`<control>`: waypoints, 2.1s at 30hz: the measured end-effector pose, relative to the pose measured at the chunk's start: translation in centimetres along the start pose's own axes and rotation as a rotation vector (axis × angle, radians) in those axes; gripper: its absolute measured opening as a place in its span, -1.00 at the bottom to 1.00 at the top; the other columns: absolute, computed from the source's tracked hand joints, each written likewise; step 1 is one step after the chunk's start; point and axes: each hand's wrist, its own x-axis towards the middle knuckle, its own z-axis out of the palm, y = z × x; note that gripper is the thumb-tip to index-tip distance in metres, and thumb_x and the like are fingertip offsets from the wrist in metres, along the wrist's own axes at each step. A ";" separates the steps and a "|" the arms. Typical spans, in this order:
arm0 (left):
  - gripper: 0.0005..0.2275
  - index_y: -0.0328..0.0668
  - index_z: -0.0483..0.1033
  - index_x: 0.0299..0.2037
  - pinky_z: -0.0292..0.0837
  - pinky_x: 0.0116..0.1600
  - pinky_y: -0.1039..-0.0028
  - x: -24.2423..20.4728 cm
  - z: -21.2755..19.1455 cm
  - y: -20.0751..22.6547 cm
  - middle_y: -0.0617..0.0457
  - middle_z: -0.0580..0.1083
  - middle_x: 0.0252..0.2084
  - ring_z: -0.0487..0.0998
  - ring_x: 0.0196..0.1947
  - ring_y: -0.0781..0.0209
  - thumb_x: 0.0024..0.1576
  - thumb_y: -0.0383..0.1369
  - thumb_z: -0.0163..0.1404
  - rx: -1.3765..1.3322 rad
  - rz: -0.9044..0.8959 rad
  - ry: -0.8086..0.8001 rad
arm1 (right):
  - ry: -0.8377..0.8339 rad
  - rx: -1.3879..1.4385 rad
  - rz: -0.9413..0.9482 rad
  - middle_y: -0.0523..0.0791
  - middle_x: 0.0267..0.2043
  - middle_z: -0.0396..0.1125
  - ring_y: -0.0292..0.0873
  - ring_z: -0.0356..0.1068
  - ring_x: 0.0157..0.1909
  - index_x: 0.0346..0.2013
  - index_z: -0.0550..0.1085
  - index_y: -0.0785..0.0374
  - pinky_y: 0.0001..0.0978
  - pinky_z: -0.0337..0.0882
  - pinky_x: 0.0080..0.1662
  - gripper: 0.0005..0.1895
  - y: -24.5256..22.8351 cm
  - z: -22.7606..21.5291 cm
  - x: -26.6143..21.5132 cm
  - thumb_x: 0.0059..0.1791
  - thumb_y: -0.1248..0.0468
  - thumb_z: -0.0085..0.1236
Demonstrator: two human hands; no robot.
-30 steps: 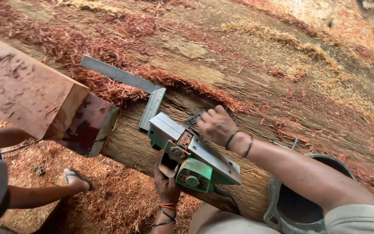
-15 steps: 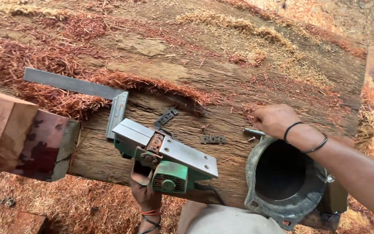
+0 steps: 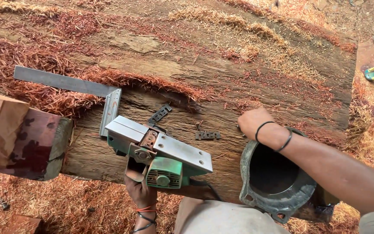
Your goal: Sharpening a metal planer blade on a sharpening stone.
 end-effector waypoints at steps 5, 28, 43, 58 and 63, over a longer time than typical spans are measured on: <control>-0.82 -0.36 0.48 -0.05 0.37 0.07 0.29 -0.1 -0.1 -0.5 -0.12 0.45 -0.07 0.48 -0.04 0.00 0.26 -0.37 0.05 0.130 0.073 -0.005 | -0.064 -0.108 -0.046 -0.07 -0.23 0.54 -0.03 0.57 -0.13 -0.31 0.64 0.16 -0.14 0.56 -0.16 -0.83 -1.7 0.4 1.1 -0.05 0.26 0.11; -0.71 -0.35 0.39 0.10 0.40 0.09 0.35 0.0 0.3 0.1 -0.11 0.45 -0.02 0.49 -0.02 0.07 0.24 -0.37 0.06 0.002 -0.027 0.017 | 0.290 0.318 -0.238 -0.02 -0.09 0.41 0.04 0.44 0.02 -0.16 0.51 0.22 -0.04 0.47 0.00 -0.71 -12.7 -10.2 8.1 0.01 0.08 0.05; -0.70 -0.32 0.41 0.14 0.35 0.19 0.30 0.4 0.3 1.7 -0.11 0.46 0.07 0.48 0.09 -0.02 0.26 -0.35 0.04 0.066 0.079 0.029 | 0.128 0.394 -0.028 0.00 -0.03 0.38 0.04 0.41 0.05 -0.01 0.45 0.13 -0.02 0.43 0.06 -0.59 -7.6 -6.9 3.0 0.05 -0.09 0.07; -0.81 -0.30 0.44 0.01 0.36 0.17 0.33 0.1 0.4 0.6 -0.08 0.46 0.01 0.48 0.02 0.01 0.27 -0.38 0.04 0.048 0.040 0.055 | 0.263 0.297 -0.110 -0.01 -0.07 0.35 0.09 0.39 0.05 -0.11 0.44 0.21 0.00 0.42 0.04 -0.63 -7.3 -1.1 0.5 -0.07 0.06 0.23; -0.73 -0.34 0.41 0.08 0.37 0.11 0.33 0.4 0.3 1.6 -0.11 0.43 0.04 0.48 0.04 0.01 0.24 -0.34 0.02 0.094 0.032 0.036 | 0.284 0.220 -0.112 -0.02 -0.07 0.36 0.06 0.39 0.06 -0.10 0.43 0.23 -0.03 0.40 0.05 -0.62 -7.7 -0.7 0.3 -0.04 0.04 0.21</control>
